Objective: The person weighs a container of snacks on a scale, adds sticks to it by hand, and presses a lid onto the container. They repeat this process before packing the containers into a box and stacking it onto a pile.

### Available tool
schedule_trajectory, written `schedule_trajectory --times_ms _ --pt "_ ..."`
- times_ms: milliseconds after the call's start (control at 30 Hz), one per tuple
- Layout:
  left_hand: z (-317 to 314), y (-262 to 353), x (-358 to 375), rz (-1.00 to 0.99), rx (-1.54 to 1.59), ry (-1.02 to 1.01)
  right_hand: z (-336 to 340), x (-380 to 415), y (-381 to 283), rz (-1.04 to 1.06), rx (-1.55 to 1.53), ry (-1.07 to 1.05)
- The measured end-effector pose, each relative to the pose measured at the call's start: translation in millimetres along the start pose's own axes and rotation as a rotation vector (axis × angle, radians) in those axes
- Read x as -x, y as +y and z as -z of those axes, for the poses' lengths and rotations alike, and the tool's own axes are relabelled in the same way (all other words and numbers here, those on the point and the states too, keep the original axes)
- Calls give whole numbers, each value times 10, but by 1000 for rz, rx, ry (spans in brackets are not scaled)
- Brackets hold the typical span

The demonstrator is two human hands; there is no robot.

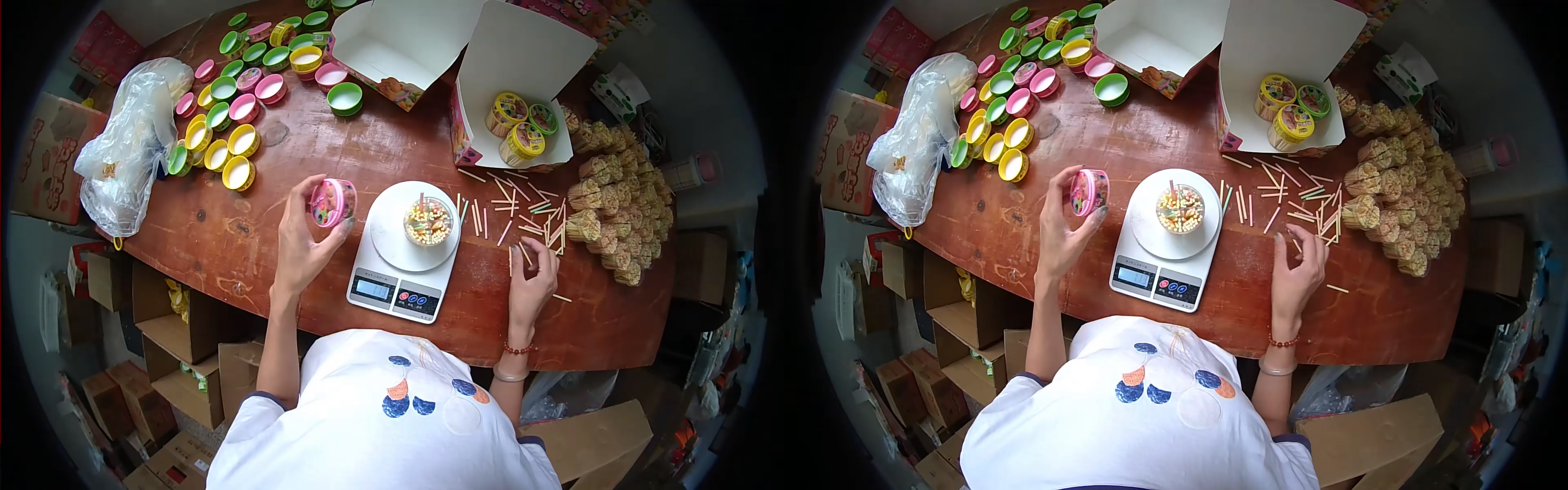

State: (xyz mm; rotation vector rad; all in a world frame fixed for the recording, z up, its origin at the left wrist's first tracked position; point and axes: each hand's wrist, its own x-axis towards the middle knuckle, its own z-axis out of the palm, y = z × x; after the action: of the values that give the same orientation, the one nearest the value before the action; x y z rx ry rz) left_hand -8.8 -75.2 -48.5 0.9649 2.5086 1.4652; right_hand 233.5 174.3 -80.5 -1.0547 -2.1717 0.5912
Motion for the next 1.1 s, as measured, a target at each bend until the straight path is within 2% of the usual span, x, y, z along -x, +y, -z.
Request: schedule_trajectory --times_ms 33,100,200,333,400,433,667,733,767,833,900,967,1100 --pt "-50 -1 -41 -82 41 -23 -21 -16 -137 62 -55 -22" --pt "-109 150 -139 -123 50 -41 -57 -53 -417 144 -164 -65" --pt "-111 227 -204 -178 75 -55 -102 -125 -537 165 -117 -67" --pt "41 186 -160 -173 -4 13 -55 -138 -93 -56 -24 -79" --pt "141 88 -83 -39 0 41 38 -114 134 -119 118 -166" --pt "184 57 -56 -25 -26 54 54 -95 218 -70 151 -179" --pt "272 -63 8 19 -32 116 -9 -63 310 -86 133 -299" --pt "231 -8 -3 15 -7 84 -47 -79 98 -44 26 -227" --pt "192 36 -17 -8 -5 60 -47 -106 -95 93 64 -221" --pt "62 96 -60 -65 18 -7 -123 -120 -536 214 -64 -331" --pt "-98 134 -102 -116 106 -70 -422 -54 -787 377 -137 -290" --pt "-199 234 -147 -140 161 -138 -736 5 -783 363 -371 -327" --pt "-168 361 -235 -264 236 -141 -628 22 -907 410 -432 -216"
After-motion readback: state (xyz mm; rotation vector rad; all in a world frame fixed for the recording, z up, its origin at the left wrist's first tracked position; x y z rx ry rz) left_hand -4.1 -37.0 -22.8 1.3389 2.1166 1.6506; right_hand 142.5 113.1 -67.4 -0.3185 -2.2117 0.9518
